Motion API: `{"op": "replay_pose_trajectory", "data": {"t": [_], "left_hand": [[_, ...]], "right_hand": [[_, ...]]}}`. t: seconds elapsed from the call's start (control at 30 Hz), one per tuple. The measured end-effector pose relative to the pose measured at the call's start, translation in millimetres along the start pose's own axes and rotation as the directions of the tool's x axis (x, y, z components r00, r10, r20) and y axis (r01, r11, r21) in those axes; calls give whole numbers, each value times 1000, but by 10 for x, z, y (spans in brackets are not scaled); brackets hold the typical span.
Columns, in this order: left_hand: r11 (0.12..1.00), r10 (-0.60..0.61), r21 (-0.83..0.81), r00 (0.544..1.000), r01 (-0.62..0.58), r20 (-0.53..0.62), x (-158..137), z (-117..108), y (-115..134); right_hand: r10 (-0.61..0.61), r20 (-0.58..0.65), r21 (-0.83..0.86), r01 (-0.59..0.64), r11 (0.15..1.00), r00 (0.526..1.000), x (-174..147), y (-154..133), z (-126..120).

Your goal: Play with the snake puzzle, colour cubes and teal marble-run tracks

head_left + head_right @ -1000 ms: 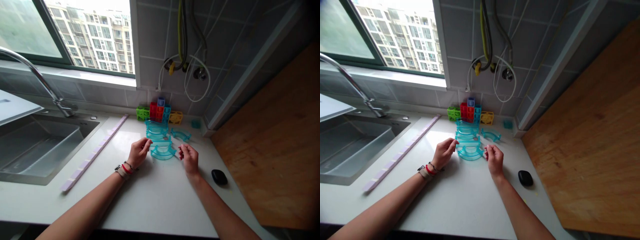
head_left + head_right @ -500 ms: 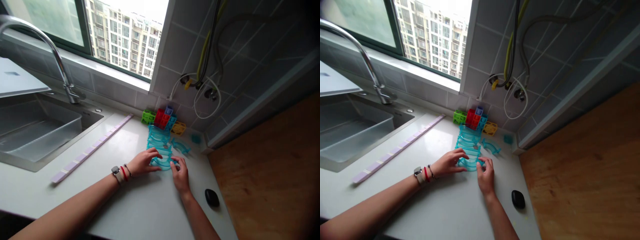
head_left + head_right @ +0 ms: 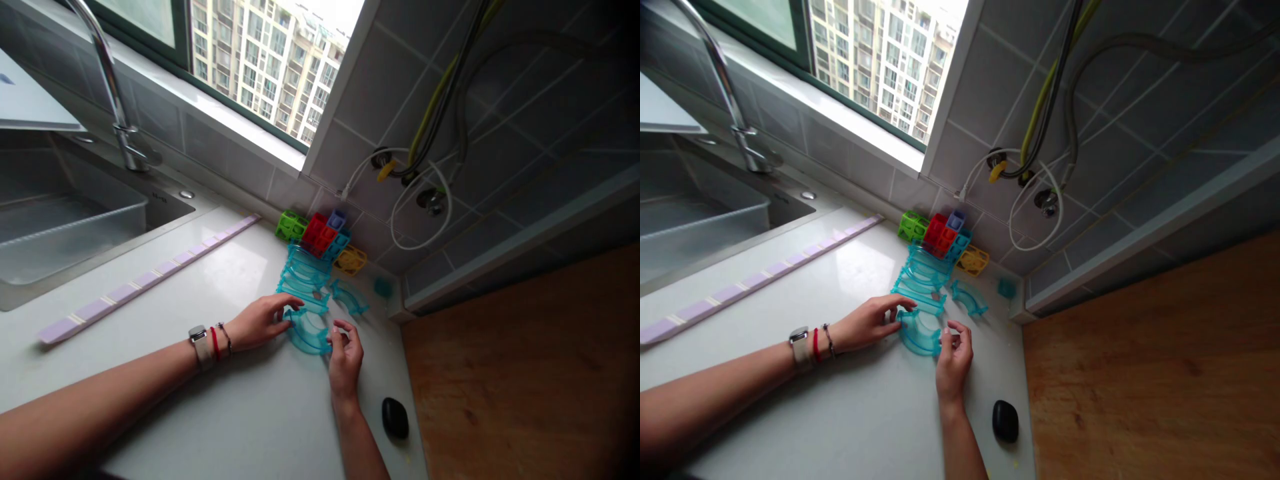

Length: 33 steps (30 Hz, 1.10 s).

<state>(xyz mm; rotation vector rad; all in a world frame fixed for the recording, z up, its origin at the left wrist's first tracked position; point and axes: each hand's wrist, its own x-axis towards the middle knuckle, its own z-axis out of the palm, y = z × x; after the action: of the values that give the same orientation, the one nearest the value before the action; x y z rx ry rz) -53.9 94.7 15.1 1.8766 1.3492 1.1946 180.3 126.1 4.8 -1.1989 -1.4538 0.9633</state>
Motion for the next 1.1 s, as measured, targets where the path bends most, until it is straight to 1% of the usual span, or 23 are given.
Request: {"op": "replay_pose_trajectory", "data": {"t": [0.07, 0.13, 0.3, 0.47, 0.63, 0.8, 0.93, 1.1], "left_hand": [[998, -9, -61, 1000, 7, -29, 17, 8, 3], [995, -16, -99, 999, 12, -42, 30, 20, 0], [991, -14, -136, 998, 6, -57, 52, 26, -6], [985, -28, -174, 998, 18, -55, 52, 25, -16], [979, -19, -202, 999, 9, -49, 41, 62, -52], [970, -26, -242, 999, 16, -35, 50, 93, -62], [964, -40, -266, 998, 27, -42, 64, 97, -72], [961, -36, -277, 997, 14, -74, 67, 94, -65]], "right_hand": [[92, 21, 57, -93, 994, 996, -13, -38, 14], [125, 64, 89, -130, 988, 990, -28, -84, 26], [110, 167, 50, -120, 991, 980, -51, -156, 24], [110, 265, 42, -125, 991, 958, -82, -165, 9], [57, 352, -17, -55, 998, 934, -105, -187, 15], [57, 356, -72, -33, 997, 933, -103, -216, -2], [56, 317, -106, -24, 994, 947, -101, -198, -5], [75, 275, -129, -40, 991, 959, -100, -142, 18]]}}
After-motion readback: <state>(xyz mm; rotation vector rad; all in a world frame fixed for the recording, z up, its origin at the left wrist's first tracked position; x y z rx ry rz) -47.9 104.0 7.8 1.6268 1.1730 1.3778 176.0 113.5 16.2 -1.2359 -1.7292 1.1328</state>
